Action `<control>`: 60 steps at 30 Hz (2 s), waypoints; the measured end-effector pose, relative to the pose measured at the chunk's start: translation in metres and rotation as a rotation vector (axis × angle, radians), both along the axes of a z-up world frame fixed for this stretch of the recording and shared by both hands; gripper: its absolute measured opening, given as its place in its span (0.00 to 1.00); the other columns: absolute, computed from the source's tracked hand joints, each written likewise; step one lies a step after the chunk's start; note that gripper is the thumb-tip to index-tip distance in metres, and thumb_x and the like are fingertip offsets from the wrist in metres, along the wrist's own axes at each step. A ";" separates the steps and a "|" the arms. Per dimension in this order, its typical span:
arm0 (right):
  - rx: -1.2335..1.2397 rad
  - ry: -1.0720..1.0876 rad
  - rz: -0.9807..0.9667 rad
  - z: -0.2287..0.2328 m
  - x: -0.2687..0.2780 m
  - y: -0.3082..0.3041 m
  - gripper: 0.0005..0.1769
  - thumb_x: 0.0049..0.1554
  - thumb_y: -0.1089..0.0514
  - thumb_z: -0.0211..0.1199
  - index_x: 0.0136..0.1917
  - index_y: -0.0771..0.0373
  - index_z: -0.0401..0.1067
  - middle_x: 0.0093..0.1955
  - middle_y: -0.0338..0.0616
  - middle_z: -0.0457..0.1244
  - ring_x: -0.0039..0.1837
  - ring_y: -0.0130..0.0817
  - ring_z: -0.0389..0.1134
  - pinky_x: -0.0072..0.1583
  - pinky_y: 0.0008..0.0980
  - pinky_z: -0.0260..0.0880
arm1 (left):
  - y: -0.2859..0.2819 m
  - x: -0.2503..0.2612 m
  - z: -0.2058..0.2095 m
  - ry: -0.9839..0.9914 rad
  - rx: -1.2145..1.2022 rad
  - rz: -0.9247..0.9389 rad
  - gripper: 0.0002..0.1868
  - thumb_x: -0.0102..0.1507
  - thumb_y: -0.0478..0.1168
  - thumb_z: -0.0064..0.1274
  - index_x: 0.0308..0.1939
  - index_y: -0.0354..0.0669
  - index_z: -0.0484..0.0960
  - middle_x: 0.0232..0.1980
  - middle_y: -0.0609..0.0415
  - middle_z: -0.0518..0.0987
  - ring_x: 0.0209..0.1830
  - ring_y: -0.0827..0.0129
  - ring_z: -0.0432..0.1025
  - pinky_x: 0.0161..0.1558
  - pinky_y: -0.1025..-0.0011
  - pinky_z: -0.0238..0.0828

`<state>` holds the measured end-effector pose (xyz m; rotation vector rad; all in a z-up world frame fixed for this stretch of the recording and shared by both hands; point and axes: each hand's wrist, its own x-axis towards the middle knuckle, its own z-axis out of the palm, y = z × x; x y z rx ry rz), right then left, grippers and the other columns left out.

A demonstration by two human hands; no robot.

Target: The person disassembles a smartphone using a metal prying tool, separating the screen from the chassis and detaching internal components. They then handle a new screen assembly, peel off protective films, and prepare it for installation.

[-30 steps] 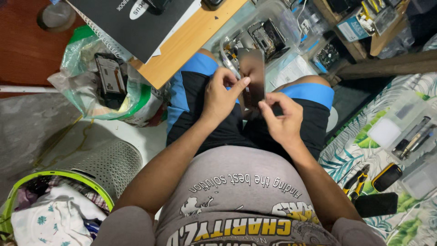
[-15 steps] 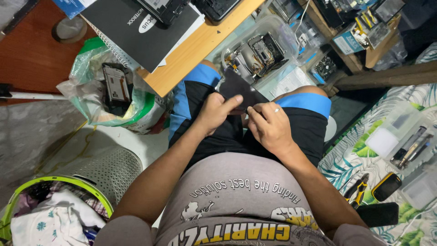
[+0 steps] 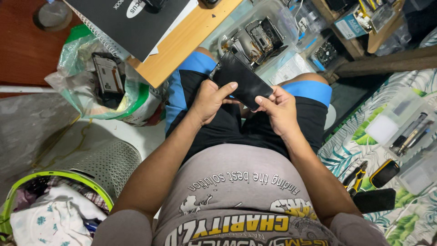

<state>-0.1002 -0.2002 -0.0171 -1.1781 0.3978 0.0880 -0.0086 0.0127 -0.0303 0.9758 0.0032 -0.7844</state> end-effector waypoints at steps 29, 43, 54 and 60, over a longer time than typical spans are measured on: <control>-0.935 0.064 0.026 -0.001 0.106 -0.105 0.16 0.57 0.64 0.74 0.37 0.68 0.67 0.30 0.41 0.63 0.34 0.29 0.69 0.34 0.29 0.67 | 0.043 0.038 0.049 -1.017 0.767 -0.008 0.19 0.65 0.38 0.61 0.59 0.39 0.78 0.57 0.47 0.81 0.53 0.61 0.77 0.54 0.65 0.74; -1.153 0.424 -0.138 -0.234 0.167 -0.104 0.07 0.42 0.60 0.65 0.33 0.67 0.72 0.35 0.57 0.69 0.41 0.49 0.73 0.47 0.43 0.72 | 0.030 0.057 0.035 -1.088 0.861 0.047 0.08 0.64 0.42 0.61 0.44 0.45 0.85 0.47 0.55 0.83 0.40 0.63 0.79 0.46 0.63 0.74; -1.073 0.392 -0.215 -0.255 0.156 -0.086 0.16 0.41 0.64 0.64 0.46 0.61 0.77 0.44 0.51 0.72 0.48 0.44 0.75 0.52 0.38 0.73 | 0.031 0.063 0.040 -1.075 0.804 0.109 0.04 0.63 0.38 0.62 0.40 0.45 0.84 0.42 0.55 0.83 0.35 0.66 0.78 0.41 0.67 0.75; -1.165 0.470 -0.192 -0.278 0.166 -0.078 0.18 0.44 0.63 0.72 0.50 0.61 0.79 0.46 0.54 0.71 0.50 0.46 0.73 0.54 0.38 0.71 | 0.032 0.067 0.045 -1.082 0.791 0.115 0.04 0.62 0.38 0.63 0.40 0.44 0.84 0.41 0.56 0.83 0.34 0.67 0.78 0.40 0.67 0.74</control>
